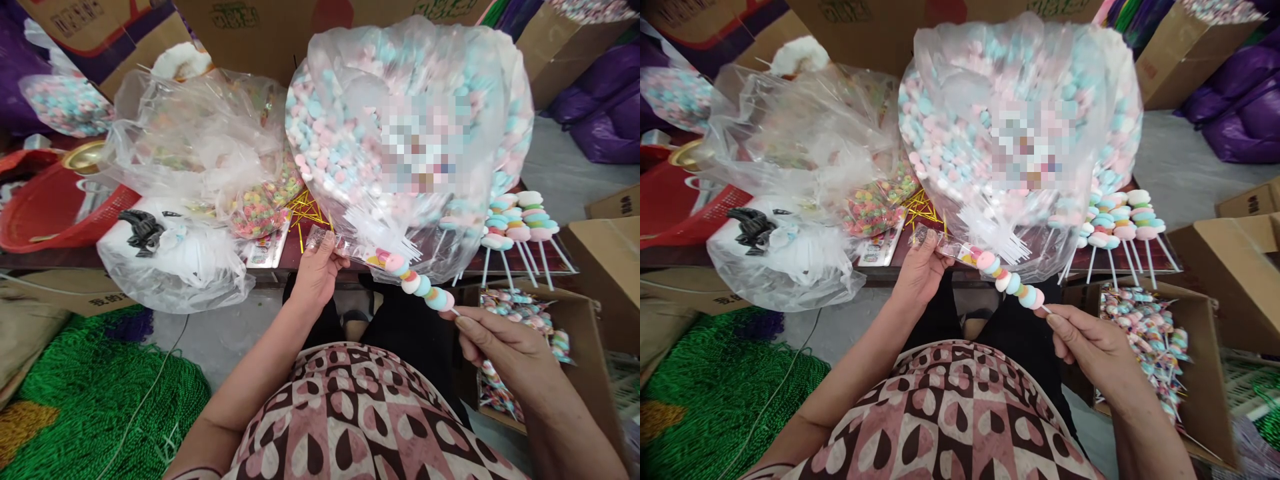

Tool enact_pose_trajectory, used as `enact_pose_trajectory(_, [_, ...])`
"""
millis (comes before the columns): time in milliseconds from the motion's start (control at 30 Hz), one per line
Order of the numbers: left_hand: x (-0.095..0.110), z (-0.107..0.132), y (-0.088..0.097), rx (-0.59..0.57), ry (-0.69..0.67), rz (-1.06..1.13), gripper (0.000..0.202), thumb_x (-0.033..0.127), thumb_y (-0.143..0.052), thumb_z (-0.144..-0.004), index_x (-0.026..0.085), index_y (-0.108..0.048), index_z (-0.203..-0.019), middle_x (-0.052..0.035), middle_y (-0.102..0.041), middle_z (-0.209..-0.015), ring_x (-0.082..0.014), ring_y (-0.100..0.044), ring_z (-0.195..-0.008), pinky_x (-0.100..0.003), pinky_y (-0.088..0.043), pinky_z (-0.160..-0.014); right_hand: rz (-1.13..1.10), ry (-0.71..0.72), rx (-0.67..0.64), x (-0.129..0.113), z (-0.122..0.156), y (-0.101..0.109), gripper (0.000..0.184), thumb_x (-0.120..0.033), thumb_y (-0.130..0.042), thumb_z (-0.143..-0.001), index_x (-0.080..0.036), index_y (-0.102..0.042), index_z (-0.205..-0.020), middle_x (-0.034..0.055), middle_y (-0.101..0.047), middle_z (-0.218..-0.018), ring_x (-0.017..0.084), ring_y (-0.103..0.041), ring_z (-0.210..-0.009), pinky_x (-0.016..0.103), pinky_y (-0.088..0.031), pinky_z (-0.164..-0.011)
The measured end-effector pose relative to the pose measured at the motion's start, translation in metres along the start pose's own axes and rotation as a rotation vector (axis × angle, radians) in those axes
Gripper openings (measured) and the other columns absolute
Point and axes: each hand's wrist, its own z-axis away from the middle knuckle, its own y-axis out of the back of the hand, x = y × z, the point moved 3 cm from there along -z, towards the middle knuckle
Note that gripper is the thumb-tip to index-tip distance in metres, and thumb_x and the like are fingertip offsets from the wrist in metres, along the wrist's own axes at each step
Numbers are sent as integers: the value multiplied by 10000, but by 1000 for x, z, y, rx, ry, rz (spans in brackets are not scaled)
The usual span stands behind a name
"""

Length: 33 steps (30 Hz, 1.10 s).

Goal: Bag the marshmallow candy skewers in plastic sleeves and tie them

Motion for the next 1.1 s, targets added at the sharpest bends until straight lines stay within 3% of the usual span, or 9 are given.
enact_pose_trajectory(200, [0, -1, 2, 26, -1, 0, 357, 359, -848, -641, 166, -575, -769, 54, -596, -623, -65, -552, -536, -194, -453, -501, 32, -105, -76, -5, 8, -3, 423, -571, -633, -814, -200, -759, -974, -33, -471, -445, 95, -407, -431, 207, -331, -405])
enact_pose_trajectory(367, [-1, 0, 0, 10, -17, -31, 348, 367, -839, -650, 171, -581, -776, 53, -601, -640, -66, -547, -536, -197, -450, -491, -2, -71, -71, -5, 6, 2, 446, -568, -636, -818, -179, -749, -1004, -32, -466, -450, 105, -420, -433, 218, -346, -414])
enact_pose_trajectory(533, [1, 0, -1, 5, -43, -61, 347, 368, -841, -643, 172, -592, -784, 53, -596, -650, -67, -552, -544, -199, -455, -494, 51, -16, -158, 4, 0, 2, 415, -544, -614, -847, -188, -749, -1011, -25, -496, -458, 107, -441, -419, 217, -346, -393])
enact_pose_trajectory(733, [4, 1, -3, 23, -75, -111, 360, 387, -849, -618, 169, -593, -748, 51, -582, -624, -66, -536, -534, -199, -457, -492, 77, 71, 35, -2, -3, 1, 381, -499, -661, -820, -199, -748, -1037, -13, -572, -524, 111, -485, -453, 223, -404, -414])
enact_pose_trajectory(867, [5, 0, -3, 17, -81, -107, 368, 387, -854, -610, 169, -592, -748, 58, -575, -610, -62, -525, -518, -196, -458, -493, 57, 97, -60, -7, -4, -5, 375, -502, -651, -824, -191, -760, -1002, -24, -532, -471, 109, -469, -427, 224, -379, -402])
enact_pose_trajectory(1000, [6, 0, -2, 13, -88, -114, 355, 385, -848, -623, 170, -597, -753, 59, -574, -596, -63, -521, -504, -199, -456, -485, 58, 77, -44, -8, -5, -5, 407, -534, -607, -847, -174, -760, -959, -48, -437, -408, 97, -416, -387, 219, -335, -388])
enact_pose_trajectory(1100, [6, 1, -4, 11, -85, -96, 350, 355, -859, -611, 171, -611, -776, 55, -600, -629, -58, -537, -524, -188, -460, -506, 85, 91, -131, -11, -4, -10, 419, -551, -593, -851, -173, -760, -918, -36, -463, -428, 96, -430, -388, 219, -341, -385])
